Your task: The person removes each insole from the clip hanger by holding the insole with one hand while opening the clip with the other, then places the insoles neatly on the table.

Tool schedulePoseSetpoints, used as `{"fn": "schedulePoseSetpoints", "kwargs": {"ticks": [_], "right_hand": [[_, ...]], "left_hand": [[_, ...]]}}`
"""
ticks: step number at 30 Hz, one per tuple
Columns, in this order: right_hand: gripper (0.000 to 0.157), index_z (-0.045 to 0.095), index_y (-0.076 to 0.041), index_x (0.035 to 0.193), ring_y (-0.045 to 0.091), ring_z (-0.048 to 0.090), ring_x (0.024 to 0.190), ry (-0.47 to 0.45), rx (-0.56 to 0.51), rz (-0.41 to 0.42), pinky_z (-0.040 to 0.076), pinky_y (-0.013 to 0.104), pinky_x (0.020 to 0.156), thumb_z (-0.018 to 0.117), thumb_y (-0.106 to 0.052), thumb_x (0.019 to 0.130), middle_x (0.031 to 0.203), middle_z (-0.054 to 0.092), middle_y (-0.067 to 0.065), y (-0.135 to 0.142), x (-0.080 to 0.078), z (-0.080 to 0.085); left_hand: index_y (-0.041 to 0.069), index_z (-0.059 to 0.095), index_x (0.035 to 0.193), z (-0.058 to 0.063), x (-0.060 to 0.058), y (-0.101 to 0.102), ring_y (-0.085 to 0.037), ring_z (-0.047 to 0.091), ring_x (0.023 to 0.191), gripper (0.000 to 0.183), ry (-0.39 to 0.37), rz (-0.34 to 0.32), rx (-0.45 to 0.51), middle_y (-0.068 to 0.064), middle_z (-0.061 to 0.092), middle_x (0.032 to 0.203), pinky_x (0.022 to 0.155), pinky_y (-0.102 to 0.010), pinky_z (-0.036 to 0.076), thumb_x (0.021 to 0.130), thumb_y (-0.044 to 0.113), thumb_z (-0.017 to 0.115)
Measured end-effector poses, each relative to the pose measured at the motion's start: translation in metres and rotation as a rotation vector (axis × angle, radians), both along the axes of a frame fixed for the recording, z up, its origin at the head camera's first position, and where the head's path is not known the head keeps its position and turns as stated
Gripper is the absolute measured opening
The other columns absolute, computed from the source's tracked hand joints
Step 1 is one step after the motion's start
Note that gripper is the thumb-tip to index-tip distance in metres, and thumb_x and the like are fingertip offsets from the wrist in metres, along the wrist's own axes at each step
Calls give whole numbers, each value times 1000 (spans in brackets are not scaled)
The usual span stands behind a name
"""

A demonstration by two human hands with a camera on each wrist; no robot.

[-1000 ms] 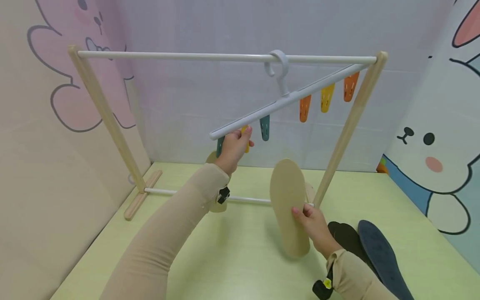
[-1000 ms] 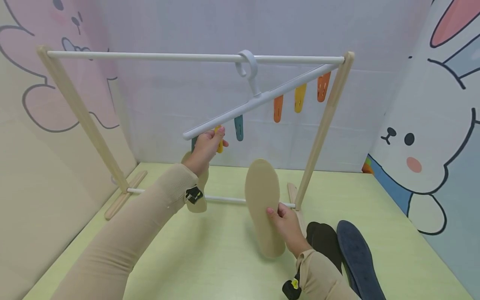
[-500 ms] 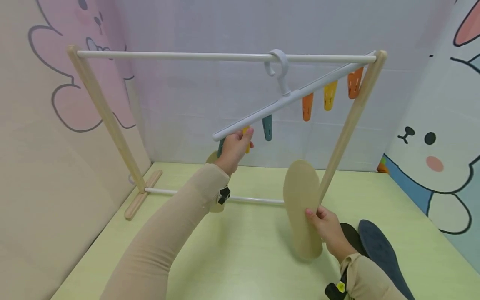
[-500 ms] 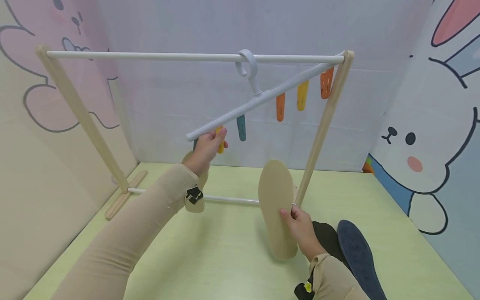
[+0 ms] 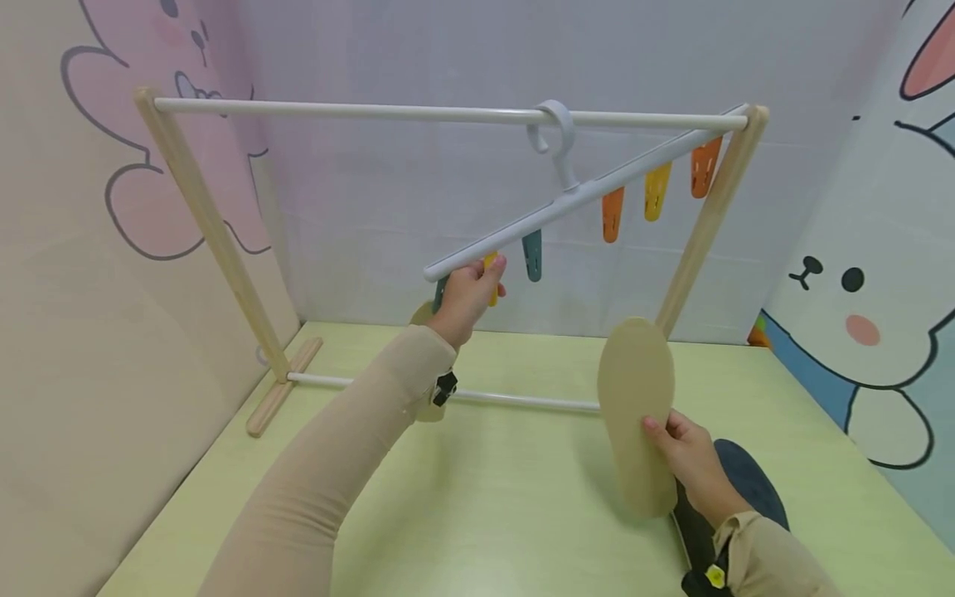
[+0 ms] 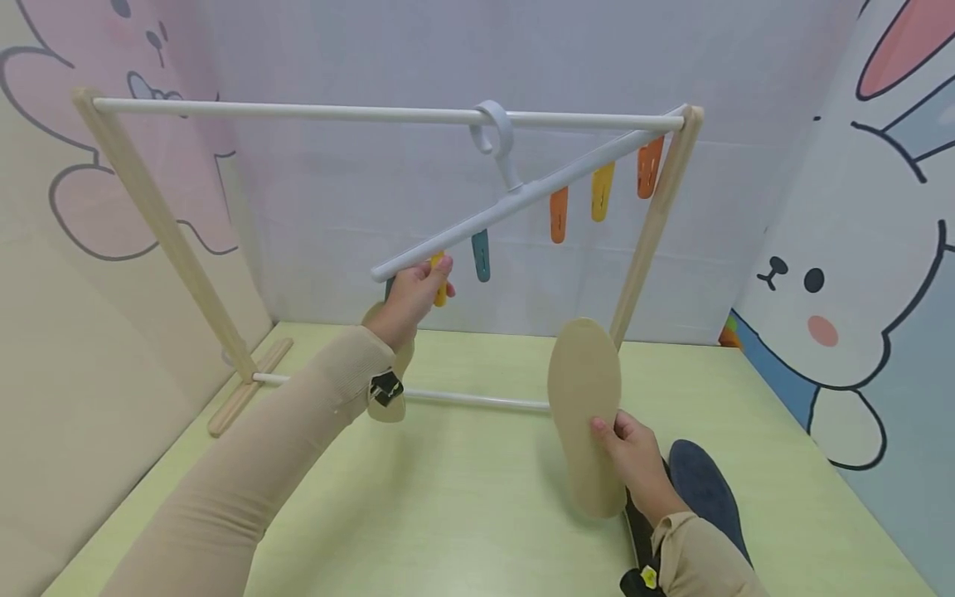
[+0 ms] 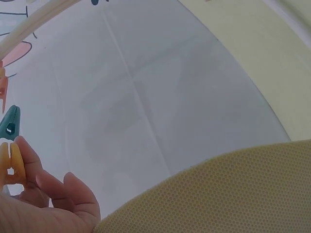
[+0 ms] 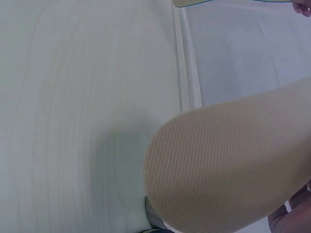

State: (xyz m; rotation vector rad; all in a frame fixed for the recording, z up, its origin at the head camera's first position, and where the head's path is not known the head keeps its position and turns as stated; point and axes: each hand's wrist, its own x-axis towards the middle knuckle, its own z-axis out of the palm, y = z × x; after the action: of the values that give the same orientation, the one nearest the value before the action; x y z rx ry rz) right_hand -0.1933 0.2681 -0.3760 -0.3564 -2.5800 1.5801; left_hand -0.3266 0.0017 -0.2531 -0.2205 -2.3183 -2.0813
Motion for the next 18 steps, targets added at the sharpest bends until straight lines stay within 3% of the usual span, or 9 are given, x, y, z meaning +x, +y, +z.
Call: {"fn": "schedulePoseSetpoints", "kwargs": {"ticks": [12,18], "right_hand": [[45,52,13,124,-5,55,78,28,17,-18,46,21,73,55,-24,99,106,68,12,9,8,-6],[50,51,12,126,-8,53,79,-6,45,-39,45,20,73,53,-29,99,111,66,16,21,13,-5]], "left_hand": [[7,56,90,2,2,1,-15,44,70,32,4,-7,-37,-2,53,70,68,-27,32,100,37,51],[8,56,90,1,2,0,-16,43,71,32,-13,1,-27,-2,53,72,70,-28,32,99,38,51]]}}
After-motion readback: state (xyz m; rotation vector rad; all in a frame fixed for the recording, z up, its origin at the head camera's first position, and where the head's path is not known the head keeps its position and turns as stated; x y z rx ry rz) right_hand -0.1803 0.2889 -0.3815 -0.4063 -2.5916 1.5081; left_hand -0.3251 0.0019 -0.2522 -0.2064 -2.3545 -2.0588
